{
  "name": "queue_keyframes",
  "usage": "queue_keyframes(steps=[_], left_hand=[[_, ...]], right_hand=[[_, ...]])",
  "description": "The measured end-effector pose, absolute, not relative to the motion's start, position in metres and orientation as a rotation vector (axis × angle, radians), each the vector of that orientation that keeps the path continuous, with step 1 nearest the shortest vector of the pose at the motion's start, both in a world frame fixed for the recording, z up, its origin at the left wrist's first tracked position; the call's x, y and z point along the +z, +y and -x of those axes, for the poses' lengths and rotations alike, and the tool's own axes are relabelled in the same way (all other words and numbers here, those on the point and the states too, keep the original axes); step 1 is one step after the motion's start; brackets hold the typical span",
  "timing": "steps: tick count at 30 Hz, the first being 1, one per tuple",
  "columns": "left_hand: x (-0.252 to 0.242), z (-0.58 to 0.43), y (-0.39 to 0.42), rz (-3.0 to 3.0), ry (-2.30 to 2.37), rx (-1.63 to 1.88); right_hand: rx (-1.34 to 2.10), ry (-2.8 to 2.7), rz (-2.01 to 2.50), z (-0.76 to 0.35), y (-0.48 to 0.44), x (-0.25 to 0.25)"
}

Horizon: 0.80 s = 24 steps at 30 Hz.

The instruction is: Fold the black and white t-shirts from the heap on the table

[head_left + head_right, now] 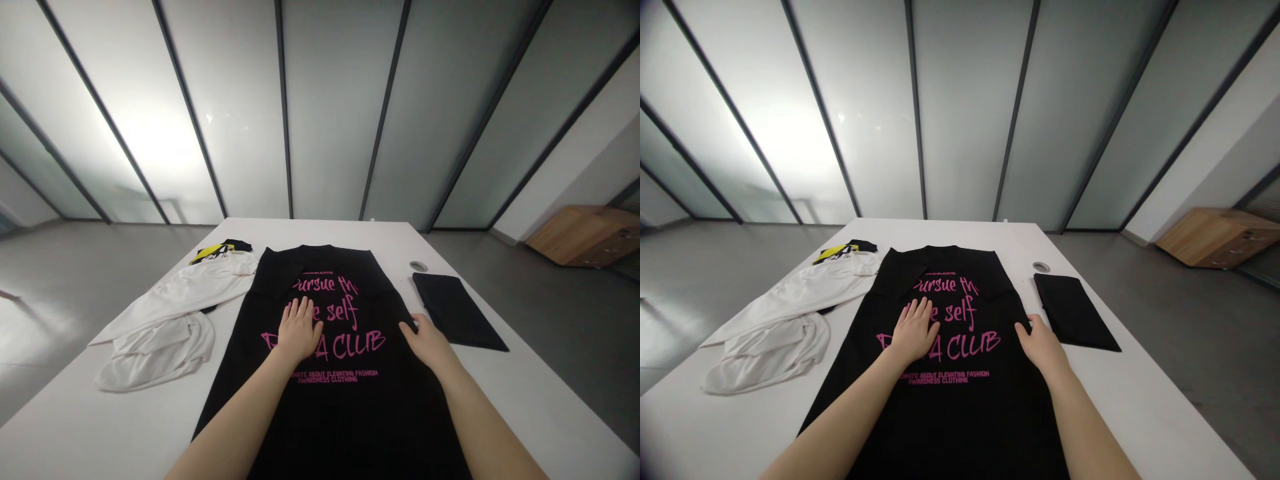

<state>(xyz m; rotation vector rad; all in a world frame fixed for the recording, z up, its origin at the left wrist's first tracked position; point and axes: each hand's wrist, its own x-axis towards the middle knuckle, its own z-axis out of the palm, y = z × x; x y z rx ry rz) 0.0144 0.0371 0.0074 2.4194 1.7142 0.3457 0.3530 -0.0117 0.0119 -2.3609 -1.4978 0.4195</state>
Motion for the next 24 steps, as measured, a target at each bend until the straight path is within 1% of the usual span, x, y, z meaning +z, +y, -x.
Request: queue_keyframes(steps=[3, 10, 14, 17, 22, 24], left_hand=[[0.012, -0.014, 0.034, -2.452, 1.663, 0.309], [0.014, -0.026, 0.010, -2.674, 1.141, 0.234], [0.015, -0.026, 0.006, -2.693, 1.007, 0.224], [0.018, -0.019, 0.013, -2.668, 1.127, 0.227], [0.015, -0.006, 0.029, -2.539, 1.622, 0.187], [0.012, -0.004, 0.032, -2.493, 1.744, 0.186]], right_hand=[[0.398, -1.505, 2.369, -0.349, -0.014, 0.014], [0.403, -1.524, 2.362, -0.345, -0.016, 0.016], [0.427, -1.527, 2.353, -0.345, -0.015, 0.018], [0.442, -1.511, 2.370, -0.345, -0.015, 0.019], [0.414, -1.505, 2.375, -0.345, -0.013, 0.018], [0.413, -1.509, 2.385, -0.345, -0.013, 0.018]])
